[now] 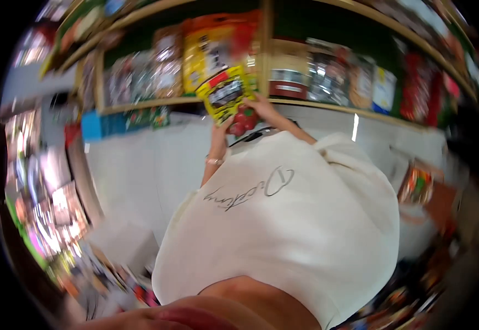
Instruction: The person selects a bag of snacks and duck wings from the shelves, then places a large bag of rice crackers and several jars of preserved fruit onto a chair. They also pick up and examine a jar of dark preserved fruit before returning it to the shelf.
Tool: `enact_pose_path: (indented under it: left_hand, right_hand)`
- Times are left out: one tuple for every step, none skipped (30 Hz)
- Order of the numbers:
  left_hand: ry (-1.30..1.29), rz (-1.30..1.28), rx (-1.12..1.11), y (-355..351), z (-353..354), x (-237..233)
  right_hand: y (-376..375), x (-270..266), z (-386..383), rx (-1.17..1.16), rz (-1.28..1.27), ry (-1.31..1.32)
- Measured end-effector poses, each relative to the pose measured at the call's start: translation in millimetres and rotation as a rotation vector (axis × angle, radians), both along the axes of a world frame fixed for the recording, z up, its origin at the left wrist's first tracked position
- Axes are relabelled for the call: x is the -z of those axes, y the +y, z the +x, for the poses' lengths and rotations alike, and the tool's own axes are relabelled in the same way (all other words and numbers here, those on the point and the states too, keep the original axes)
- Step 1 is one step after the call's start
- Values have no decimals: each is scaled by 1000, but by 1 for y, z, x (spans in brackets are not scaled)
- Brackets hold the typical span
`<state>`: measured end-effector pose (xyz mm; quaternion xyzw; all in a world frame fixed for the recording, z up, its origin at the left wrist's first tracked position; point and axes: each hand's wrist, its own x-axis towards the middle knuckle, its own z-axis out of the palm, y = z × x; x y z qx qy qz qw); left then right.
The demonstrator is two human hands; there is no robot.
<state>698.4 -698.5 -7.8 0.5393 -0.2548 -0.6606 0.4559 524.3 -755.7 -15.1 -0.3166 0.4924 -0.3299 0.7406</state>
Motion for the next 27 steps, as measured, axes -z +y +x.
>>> enact_pose_path:
  left_hand:
    - [34, 12, 71, -8, -2, -4]
    - [52, 28, 123, -15, -5, -7]
    - [59, 18, 141, -18, -14, -11]
    - [50, 53, 218, -15, -12, -5]
    - [37, 80, 286, -16, -18, 3]
    - [29, 103, 348, -20, -24, 7]
    - [35, 94, 414, -21, -32, 9]
    - [58, 117, 465, -19, -41, 12]
    - [78, 136, 511, -18, -50, 14]
    - [96, 148, 551, -20, -58, 14]
    - [106, 156, 585, -21, -65, 19]
    - [117, 171, 615, -23, -72, 22]
    - [124, 187, 642, -24, -78, 24]
    - [130, 206, 667, -24, -84, 25]
    - [101, 285, 696, -28, -89, 35]
    - [184, 287, 682, -35, -103, 17]
    - [120, 307, 698, -44, -108, 24]
    - [54, 324, 713, -49, -113, 34]
    - [70, 267, 683, -53, -126, 18]
    - [64, 250, 668, -58, -132, 15]
    - [53, 240, 632, -61, -139, 23]
    - [37, 230, 599, -63, -143, 30]
    - [7, 236, 557, -63, -146, 35]
    - [-18, 237, 517, -64, -152, 38]
    - [-41, 237, 475, -66, -157, 43]
    - [-75, 202, 435, -66, -161, 55]
    - [-56, 242, 409, -68, -166, 60]
  right_hand:
    - [5, 6, -2, 123, 10, -21]
    - [12, 15, -4, 228, 18, -57]
    - [18, 10, -10, 303, 17, -79]
    - [29, 18, -11, 367, -3, -30]
    - [41, 25, -19, 424, 8, -24]
    - [49, 24, -26, 474, 14, -14]
    - [58, 20, -34, 541, 61, -28]
    - [70, 15, -42, 601, 109, -41]
    - [79, 8, -52, 656, 151, -57]
    - [84, 1, -60, 688, 149, -60]
    - [91, -1, -67, 713, 144, -70]
    - [95, -2, -75, 737, 146, -79]
    - [99, -1, -84, 707, 127, -88]
    - [97, 1, -92, 693, 135, -113]
    - [96, 4, -102, 679, 146, -136]
    - [95, 1, -111, 661, 156, -159]
    - [91, -2, -117, 662, 165, -242]
    - [90, 5, -123, 645, 145, -223]
    - [84, 13, -132, 626, 127, -204]
    - [76, 21, -143, 601, 105, -185]
    - [72, 35, -153, 535, 58, -144]
    - [66, 31, -165, 511, 114, -135]
    - [58, 26, -182, 488, 164, -126]
    - [48, 26, -203, 465, 209, -111]
    - [43, 51, -223, 432, 110, -121]
    - [37, 94, -244, 463, 75, 148]
    - [36, 126, -270, 400, 33, 424]
